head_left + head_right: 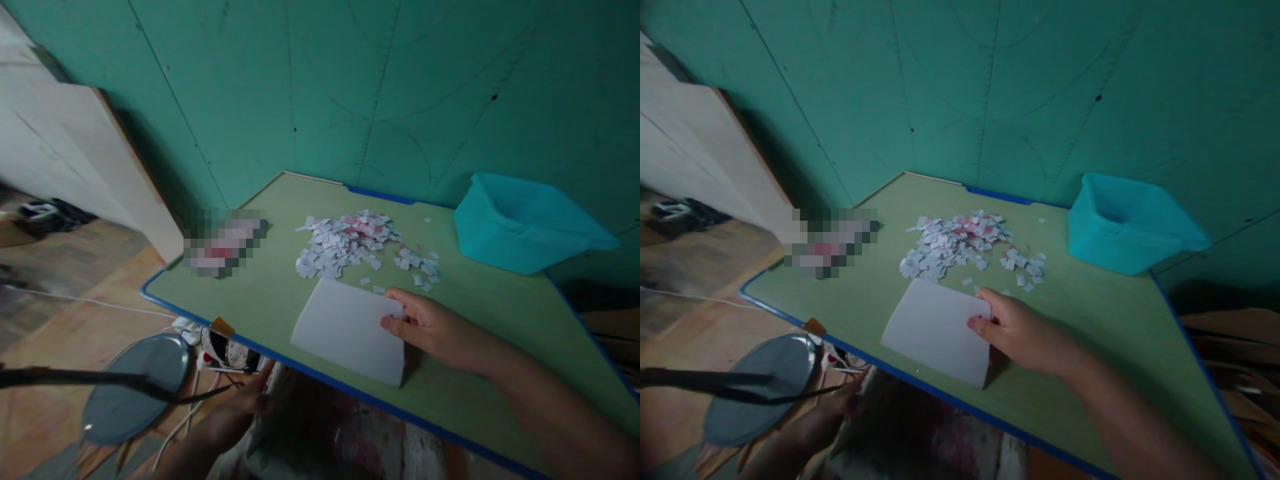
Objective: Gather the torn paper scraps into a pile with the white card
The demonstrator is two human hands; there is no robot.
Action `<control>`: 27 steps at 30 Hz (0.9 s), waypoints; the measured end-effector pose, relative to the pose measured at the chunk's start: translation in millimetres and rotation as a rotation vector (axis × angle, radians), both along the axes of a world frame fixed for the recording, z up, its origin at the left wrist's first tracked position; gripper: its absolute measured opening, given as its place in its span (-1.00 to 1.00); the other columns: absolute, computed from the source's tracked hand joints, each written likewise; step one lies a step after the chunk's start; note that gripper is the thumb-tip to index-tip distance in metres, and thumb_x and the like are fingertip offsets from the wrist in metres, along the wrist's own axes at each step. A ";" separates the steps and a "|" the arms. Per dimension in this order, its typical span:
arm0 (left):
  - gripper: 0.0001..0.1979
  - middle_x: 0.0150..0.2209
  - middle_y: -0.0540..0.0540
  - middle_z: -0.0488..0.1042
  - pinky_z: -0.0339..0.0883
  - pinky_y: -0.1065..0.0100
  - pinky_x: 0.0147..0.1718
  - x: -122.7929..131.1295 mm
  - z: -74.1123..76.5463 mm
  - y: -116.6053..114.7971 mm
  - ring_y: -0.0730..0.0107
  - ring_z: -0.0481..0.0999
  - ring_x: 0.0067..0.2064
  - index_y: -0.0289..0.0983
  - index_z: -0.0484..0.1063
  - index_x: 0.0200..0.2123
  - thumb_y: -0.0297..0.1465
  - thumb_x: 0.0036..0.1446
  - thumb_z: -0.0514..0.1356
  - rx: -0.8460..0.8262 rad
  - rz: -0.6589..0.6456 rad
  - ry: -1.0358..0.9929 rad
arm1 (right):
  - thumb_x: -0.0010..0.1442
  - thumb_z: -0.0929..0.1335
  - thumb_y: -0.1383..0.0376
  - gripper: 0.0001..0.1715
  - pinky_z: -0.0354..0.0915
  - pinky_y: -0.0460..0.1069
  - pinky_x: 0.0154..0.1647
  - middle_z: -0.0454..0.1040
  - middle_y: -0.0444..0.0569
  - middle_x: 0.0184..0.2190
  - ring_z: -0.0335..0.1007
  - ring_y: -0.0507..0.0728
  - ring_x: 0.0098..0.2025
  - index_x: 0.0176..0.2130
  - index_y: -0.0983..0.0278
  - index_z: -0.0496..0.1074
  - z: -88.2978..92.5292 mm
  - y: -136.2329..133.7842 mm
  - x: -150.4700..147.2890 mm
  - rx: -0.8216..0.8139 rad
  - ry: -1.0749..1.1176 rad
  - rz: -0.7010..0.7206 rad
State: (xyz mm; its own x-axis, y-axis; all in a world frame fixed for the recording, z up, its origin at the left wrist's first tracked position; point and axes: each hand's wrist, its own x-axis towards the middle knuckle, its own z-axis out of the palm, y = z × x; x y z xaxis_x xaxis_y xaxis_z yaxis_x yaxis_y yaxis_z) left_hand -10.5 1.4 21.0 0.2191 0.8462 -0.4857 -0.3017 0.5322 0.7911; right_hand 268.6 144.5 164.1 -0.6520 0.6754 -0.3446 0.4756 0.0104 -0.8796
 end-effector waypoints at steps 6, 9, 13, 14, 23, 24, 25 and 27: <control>-0.57 -0.01 0.24 0.39 -0.32 0.31 0.14 2.5 1.9 -0.8 0.33 -0.08 0.21 0.00 0.46 -0.27 -0.49 -0.31 0.19 -0.053 0.122 -0.082 | 0.11 0.22 0.13 -0.72 0.18 -0.09 -0.49 0.38 -0.07 -0.38 0.31 0.04 -0.38 -0.23 0.26 0.20 -2.2 0.8 1.1 0.002 0.019 0.020; -0.50 -0.02 0.22 0.39 -0.20 0.23 0.12 2.8 -1.2 -0.5 0.23 0.06 0.17 0.02 0.42 -0.19 -0.48 -0.31 0.22 -0.090 0.085 -0.184 | 0.11 0.22 0.14 -0.73 0.19 -0.09 -0.47 0.38 -0.07 -0.38 0.32 0.04 -0.38 -0.24 0.27 0.21 -1.5 0.0 0.5 0.015 0.018 0.025; -0.45 0.06 0.23 0.31 -0.26 0.31 0.13 -2.2 -10.4 -2.3 0.33 -0.08 0.21 0.00 0.36 -0.11 -0.48 -0.27 0.21 -0.057 0.051 -0.178 | 0.12 0.21 0.13 -0.74 0.21 -0.08 -0.45 0.37 -0.07 -0.37 0.32 0.04 -0.36 -0.25 0.26 0.20 -0.5 -0.4 -0.1 0.021 0.001 0.045; -0.48 0.06 0.23 0.30 -0.29 0.33 0.13 -3.4 -12.0 -2.9 0.35 -0.13 0.22 -0.01 0.38 -0.12 -0.47 -0.27 0.21 -0.055 0.049 -0.161 | 0.12 0.21 0.13 -0.74 0.21 -0.08 -0.45 0.37 -0.07 -0.36 0.32 0.05 -0.36 -0.25 0.26 0.20 -0.4 -0.4 -0.1 0.023 -0.005 0.053; -0.38 -0.07 0.07 0.45 -0.25 0.21 0.14 0.0 -4.1 -2.8 0.24 -0.07 0.21 -0.12 0.30 -0.04 -0.42 -0.30 0.20 -0.137 0.071 -0.096 | 0.14 0.20 0.14 -0.75 0.20 -0.09 -0.40 0.36 -0.09 -0.35 0.30 0.02 -0.33 -0.24 0.26 0.20 2.1 -1.1 2.8 0.052 -0.018 0.152; -0.32 -0.08 0.04 0.46 -0.23 0.21 0.13 1.4 -0.8 -2.2 0.24 -0.08 0.21 -0.16 0.24 0.02 -0.41 -0.31 0.19 -0.149 0.075 -0.079 | 0.14 0.20 0.14 -0.74 0.20 -0.10 -0.40 0.36 -0.09 -0.34 0.30 0.02 -0.33 -0.23 0.27 0.20 2.8 -1.5 2.9 0.062 -0.021 0.157; -0.28 -0.08 0.03 0.46 -0.22 0.22 0.13 2.7 2.7 -1.4 0.26 -0.09 0.21 -0.18 0.19 0.06 -0.42 -0.31 0.18 -0.161 0.075 -0.071 | 0.14 0.20 0.14 -0.74 0.19 -0.10 -0.40 0.36 -0.09 -0.34 0.29 0.02 -0.33 -0.24 0.27 0.21 3.7 -2.2 2.8 0.075 -0.027 0.159; -0.26 -0.02 0.05 0.41 -0.20 0.24 0.13 4.2 8.0 -0.2 0.26 -0.10 0.21 -0.16 0.15 0.08 -0.42 -0.31 0.16 -0.150 0.056 -0.094 | 0.13 0.21 0.13 -0.73 0.18 -0.11 -0.43 0.34 -0.10 -0.37 0.28 0.01 -0.36 -0.24 0.27 0.22 5.8 -4.0 2.5 0.093 -0.044 0.158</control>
State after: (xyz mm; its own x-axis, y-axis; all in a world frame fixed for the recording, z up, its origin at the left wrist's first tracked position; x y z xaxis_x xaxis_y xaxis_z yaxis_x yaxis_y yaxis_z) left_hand -6.4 1.2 29.0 0.2239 0.7781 -0.5869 -0.4034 0.6222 0.6710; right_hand 271.0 140.6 169.9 -0.7384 0.5957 -0.3162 0.4995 0.1680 -0.8499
